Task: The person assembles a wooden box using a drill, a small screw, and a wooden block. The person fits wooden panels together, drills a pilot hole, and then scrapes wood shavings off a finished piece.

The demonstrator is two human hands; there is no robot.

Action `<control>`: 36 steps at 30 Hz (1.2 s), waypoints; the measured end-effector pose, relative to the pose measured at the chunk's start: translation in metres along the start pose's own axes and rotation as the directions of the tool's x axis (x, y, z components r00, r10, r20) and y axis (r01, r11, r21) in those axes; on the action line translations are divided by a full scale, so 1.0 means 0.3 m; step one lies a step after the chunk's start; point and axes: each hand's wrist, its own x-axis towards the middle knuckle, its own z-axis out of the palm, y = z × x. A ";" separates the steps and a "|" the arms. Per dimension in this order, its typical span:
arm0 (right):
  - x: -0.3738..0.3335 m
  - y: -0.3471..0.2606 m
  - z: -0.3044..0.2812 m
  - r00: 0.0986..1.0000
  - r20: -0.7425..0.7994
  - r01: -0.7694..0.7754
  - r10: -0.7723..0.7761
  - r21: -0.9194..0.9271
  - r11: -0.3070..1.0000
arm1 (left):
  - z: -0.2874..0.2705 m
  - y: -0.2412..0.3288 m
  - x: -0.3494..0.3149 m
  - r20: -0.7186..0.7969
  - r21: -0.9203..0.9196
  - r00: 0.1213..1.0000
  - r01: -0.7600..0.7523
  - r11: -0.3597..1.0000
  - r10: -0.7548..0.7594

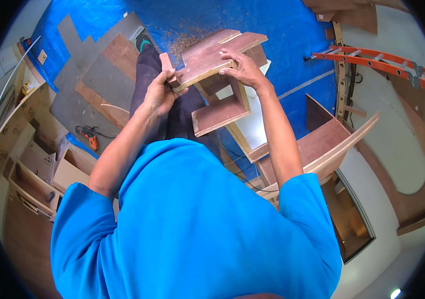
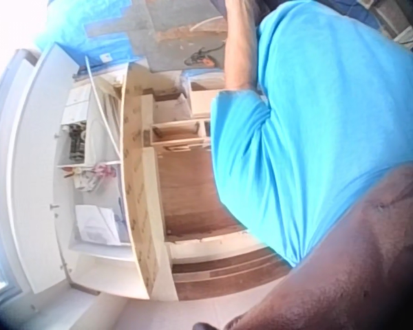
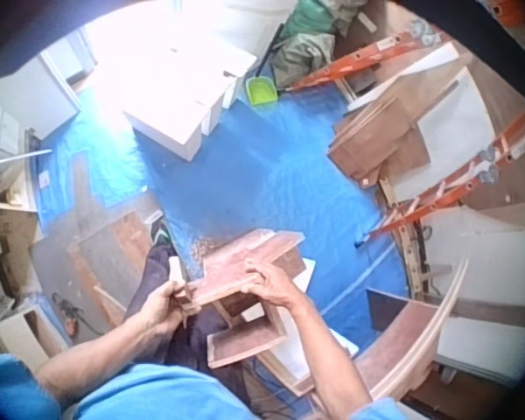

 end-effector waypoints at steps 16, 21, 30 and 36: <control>0.007 -0.109 0.217 0.913 -0.228 -0.386 0.338 -0.217 0.897 | -0.210 0.124 0.057 -0.135 0.503 0.942 0.331 0.798 -0.306; 0.035 -0.064 0.157 0.933 -0.246 -0.328 0.262 -0.285 0.901 | -0.130 0.370 0.151 0.043 0.654 0.999 -0.039 0.756 0.015; -0.006 -0.161 0.201 0.939 -0.252 -0.314 0.235 -0.345 0.884 | 0.112 0.206 0.181 -0.082 0.852 0.994 0.034 0.523 0.068; 0.026 -0.173 0.216 0.911 -0.288 -0.386 0.295 -0.343 0.856 | 0.265 0.130 0.036 0.036 0.910 0.998 -0.056 0.412 0.056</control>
